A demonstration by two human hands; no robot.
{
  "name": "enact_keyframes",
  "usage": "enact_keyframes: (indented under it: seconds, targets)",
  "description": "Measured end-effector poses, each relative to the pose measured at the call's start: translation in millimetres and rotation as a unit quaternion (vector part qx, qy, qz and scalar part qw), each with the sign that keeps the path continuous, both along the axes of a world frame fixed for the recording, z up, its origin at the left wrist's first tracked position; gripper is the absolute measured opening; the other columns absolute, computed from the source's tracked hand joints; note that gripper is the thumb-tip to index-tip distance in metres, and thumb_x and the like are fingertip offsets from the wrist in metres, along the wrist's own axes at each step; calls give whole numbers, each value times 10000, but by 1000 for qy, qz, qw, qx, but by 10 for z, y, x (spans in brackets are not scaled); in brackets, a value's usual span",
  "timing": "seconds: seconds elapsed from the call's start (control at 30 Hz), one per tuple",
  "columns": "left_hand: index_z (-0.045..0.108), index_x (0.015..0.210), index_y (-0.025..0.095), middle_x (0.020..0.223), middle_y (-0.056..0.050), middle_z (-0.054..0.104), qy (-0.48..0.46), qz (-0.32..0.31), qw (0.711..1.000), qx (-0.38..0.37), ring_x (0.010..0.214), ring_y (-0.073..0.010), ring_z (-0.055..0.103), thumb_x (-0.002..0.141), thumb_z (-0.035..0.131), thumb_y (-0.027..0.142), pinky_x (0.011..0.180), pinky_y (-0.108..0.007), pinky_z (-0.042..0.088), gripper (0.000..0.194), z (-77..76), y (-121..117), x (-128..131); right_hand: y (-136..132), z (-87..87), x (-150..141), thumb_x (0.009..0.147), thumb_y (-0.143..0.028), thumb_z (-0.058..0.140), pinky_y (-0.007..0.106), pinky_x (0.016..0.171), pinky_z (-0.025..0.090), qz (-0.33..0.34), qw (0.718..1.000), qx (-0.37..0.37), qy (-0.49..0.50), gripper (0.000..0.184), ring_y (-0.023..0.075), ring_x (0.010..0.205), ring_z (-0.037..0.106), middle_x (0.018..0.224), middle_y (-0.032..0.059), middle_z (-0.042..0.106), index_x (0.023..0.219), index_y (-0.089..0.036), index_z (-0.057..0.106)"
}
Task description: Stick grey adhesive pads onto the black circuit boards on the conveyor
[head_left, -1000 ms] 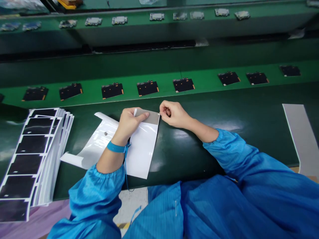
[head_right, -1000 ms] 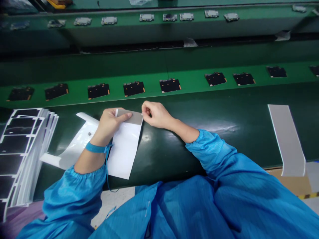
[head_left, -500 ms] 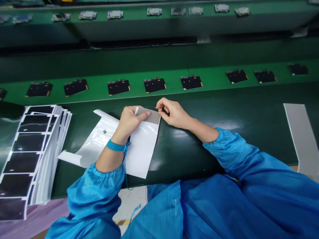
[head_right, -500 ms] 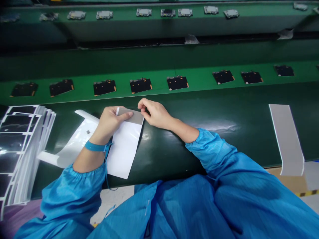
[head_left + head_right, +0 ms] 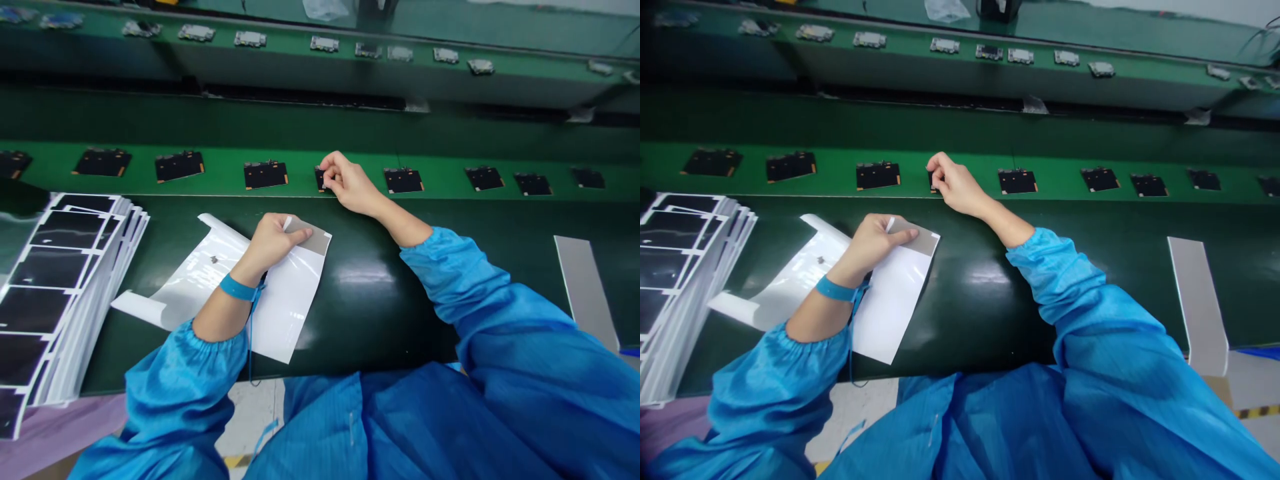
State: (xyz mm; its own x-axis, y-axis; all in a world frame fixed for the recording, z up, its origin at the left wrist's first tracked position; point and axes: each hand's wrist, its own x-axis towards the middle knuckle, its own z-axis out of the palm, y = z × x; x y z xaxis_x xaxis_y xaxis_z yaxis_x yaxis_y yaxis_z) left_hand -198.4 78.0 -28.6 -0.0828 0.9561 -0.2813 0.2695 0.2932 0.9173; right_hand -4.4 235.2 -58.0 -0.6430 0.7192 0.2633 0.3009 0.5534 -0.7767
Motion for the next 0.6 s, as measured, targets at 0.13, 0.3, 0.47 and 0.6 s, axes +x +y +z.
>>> enact_keyframes:
  seconds: [0.13, 0.3, 0.47, 0.6]
  targets:
    - [765, 741, 156, 689, -41, 713, -8, -3, 1000, -2, 607, -187, 612, 662, 849, 447, 533, -261, 445, 313, -14, 13, -5, 242, -62, -17, 894, -28, 498, 303, 769, 415, 52, 995, 40, -77, 298, 161, 784, 619, 833, -2, 648, 1143, -192, 514]
    - [769, 737, 152, 684, -48, 717, -2, -2, 1000, -2, 617, -190, 621, 670, 844, 424, 547, -260, 441, 290, -15, 16, -6, 282, -92, 130, 915, -46, 505, 292, 750, 405, 64, 990, 63, -112, 268, 164, 782, 624, 842, 10, 671, 1142, -186, 532]
    - [790, 751, 153, 703, -54, 736, -3, -1, 1000, 7, 629, -202, 637, 672, 843, 436, 542, -264, 444, 299, -29, 14, -9, 251, -94, 235, 915, -63, 504, 297, 755, 412, 45, 990, 68, -114, 277, 173, 787, 634, 870, 22, 683, 1161, -188, 530]
    - [786, 738, 154, 689, -50, 731, 3, 0, 1000, 6, 610, -193, 623, 670, 835, 431, 528, -258, 439, 290, -20, 12, -7, 237, -128, 285, 892, -45, 488, 305, 758, 417, 27, 991, 73, -107, 309, 178, 782, 640, 854, 22, 680, 1166, -181, 527]
